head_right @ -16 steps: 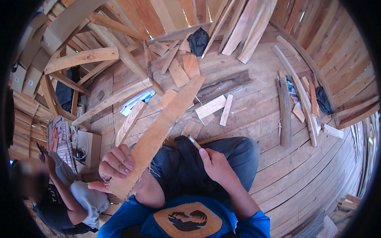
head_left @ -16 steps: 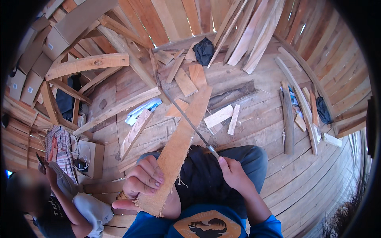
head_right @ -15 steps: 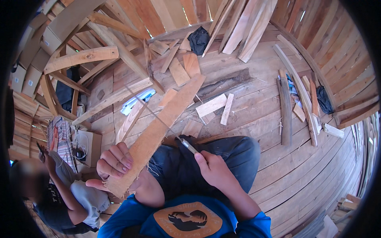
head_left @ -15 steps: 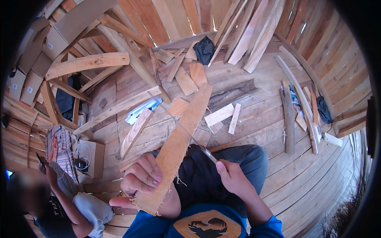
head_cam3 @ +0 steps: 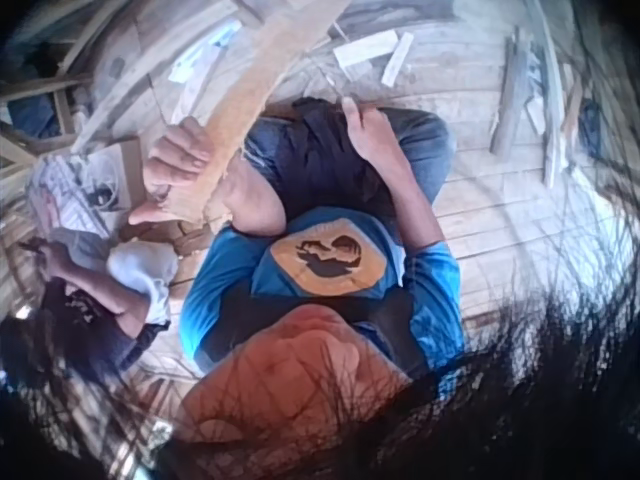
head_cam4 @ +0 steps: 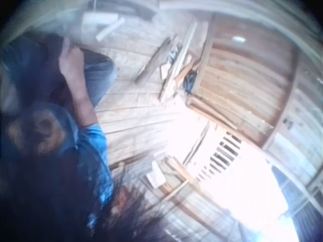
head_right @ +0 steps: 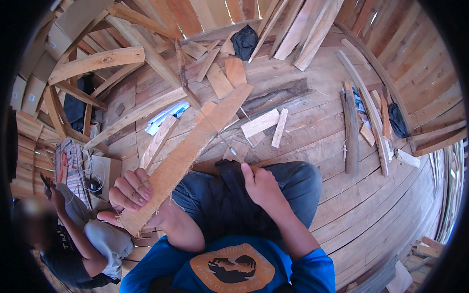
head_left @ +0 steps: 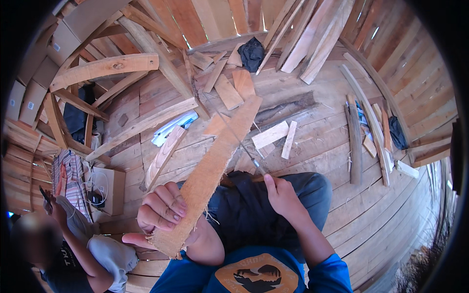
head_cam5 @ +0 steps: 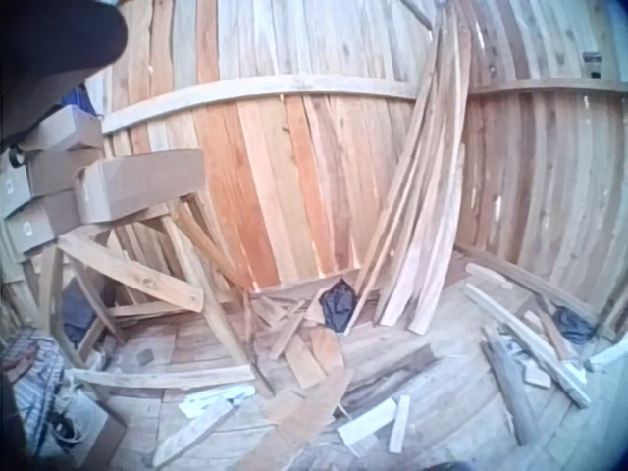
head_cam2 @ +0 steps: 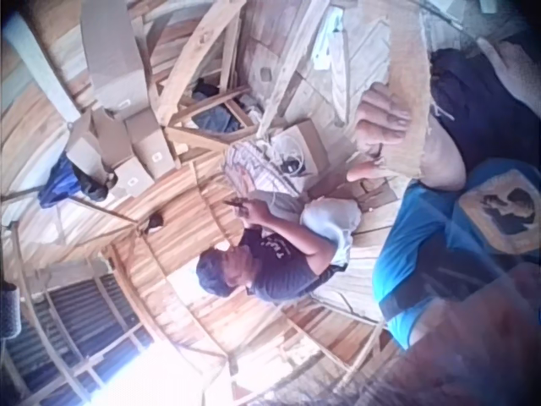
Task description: The person uses a hand saw to cut a thin wooden plank while sitting on a floor cluttered with wood scraps.
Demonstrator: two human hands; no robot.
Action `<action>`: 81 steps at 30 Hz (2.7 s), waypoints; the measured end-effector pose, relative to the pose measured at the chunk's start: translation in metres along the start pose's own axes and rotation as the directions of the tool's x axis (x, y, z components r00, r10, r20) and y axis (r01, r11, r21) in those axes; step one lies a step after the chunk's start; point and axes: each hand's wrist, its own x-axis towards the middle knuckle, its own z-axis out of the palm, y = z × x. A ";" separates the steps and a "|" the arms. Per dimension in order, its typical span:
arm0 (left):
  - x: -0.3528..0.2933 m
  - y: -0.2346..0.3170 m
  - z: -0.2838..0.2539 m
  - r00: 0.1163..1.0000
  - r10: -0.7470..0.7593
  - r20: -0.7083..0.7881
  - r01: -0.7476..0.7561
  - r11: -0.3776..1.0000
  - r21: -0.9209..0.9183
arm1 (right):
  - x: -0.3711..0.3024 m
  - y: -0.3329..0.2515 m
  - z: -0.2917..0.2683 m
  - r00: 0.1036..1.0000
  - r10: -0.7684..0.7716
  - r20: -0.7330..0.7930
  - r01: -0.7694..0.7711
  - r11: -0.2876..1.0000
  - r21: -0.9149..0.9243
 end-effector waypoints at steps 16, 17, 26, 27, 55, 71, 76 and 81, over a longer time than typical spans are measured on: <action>0.000 -0.004 -0.011 0.998 0.025 -0.054 -0.028 0.998 -0.048 | -0.016 -0.030 0.010 0.992 -0.111 0.057 0.107 0.992 0.071; 0.001 -0.004 -0.012 0.998 0.028 -0.061 -0.032 0.997 -0.064 | -0.010 -0.022 0.013 0.997 -0.067 0.037 0.066 0.997 0.042; 0.029 0.017 -0.005 0.999 0.042 -0.020 -0.045 0.983 -0.179 | -0.041 -0.005 -0.021 0.999 -0.022 0.042 0.020 0.999 0.046; 0.038 0.026 0.000 0.998 0.052 -0.028 -0.056 0.980 -0.189 | -0.053 -0.005 -0.023 0.997 -0.053 0.057 0.048 0.996 0.078; 0.002 0.009 0.080 0.943 0.024 0.331 0.072 0.958 -0.276 | -0.111 0.067 -0.066 0.984 0.045 -0.174 0.001 0.967 0.254; -0.032 0.021 0.081 0.885 0.182 0.429 -0.069 0.961 -0.266 | -0.160 0.064 -0.071 0.983 0.180 -0.033 -0.162 0.943 0.292; -0.038 0.031 0.082 0.943 0.113 0.314 -0.040 0.972 -0.231 | -0.146 0.095 -0.064 0.964 0.242 -0.106 -0.216 0.953 0.214; -0.045 0.034 0.086 0.965 0.044 0.260 0.025 0.966 -0.256 | -0.150 0.064 -0.074 0.968 0.247 -0.030 -0.236 0.948 0.213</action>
